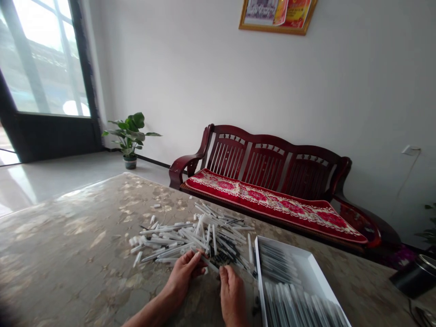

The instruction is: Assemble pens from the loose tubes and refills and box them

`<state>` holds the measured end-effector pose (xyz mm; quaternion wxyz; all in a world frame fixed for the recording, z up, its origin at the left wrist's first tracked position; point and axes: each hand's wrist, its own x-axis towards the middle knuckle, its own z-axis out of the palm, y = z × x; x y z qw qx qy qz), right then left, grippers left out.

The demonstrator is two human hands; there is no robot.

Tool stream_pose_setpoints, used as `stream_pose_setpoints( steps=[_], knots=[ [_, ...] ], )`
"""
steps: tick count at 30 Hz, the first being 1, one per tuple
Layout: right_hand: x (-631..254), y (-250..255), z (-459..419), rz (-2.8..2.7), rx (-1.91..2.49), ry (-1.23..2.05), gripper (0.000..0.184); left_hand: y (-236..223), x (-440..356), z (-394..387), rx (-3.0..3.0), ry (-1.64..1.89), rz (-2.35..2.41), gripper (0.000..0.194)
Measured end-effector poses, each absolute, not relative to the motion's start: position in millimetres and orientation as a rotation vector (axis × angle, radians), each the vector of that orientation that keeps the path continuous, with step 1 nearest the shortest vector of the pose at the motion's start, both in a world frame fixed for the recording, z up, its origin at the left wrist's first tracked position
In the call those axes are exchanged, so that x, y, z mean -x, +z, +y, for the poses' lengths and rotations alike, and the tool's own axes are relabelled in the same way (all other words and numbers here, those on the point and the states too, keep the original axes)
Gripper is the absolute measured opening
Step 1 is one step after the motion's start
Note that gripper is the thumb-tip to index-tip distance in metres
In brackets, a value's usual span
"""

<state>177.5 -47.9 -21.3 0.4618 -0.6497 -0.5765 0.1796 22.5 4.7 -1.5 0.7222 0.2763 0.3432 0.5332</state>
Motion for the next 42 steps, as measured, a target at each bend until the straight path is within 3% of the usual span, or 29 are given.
stream_pose_setpoints(
  steps=[4,10,17,25,33,37,42],
  knots=[
    [-175.4,-19.7,-51.1,-1.442,1.552,0.429,0.04,-2.4,-21.5,5.3,-0.609,1.182,0.79,0.049],
    [-175.1,-32.7,-50.5,-1.299,1.572,0.786,0.05,-1.9,-20.7,2.9,-0.625,1.17,0.756,0.048],
    [-172.5,-23.4,-52.5,-1.361,1.523,0.501,0.044,-1.6,-22.4,0.5,-0.639,1.174,0.771,0.048],
    [-173.7,-42.3,-50.2,-1.132,1.579,0.897,0.054,0.7,-22.6,-2.7,-0.719,1.189,0.705,0.043],
    [-179.2,-37.5,-48.3,-1.242,1.462,0.938,0.046,-1.3,-19.7,-0.2,-1.005,1.211,0.752,0.037],
    [-183.1,-37.8,-45.2,-1.179,1.467,0.913,0.045,10.6,-6.6,4.8,-1.372,1.188,0.977,0.016],
    [-185.6,-37.2,-44.9,-1.03,1.427,0.894,0.046,44.1,50.1,24.2,-1.709,1.13,1.58,0.01]
  ],
)
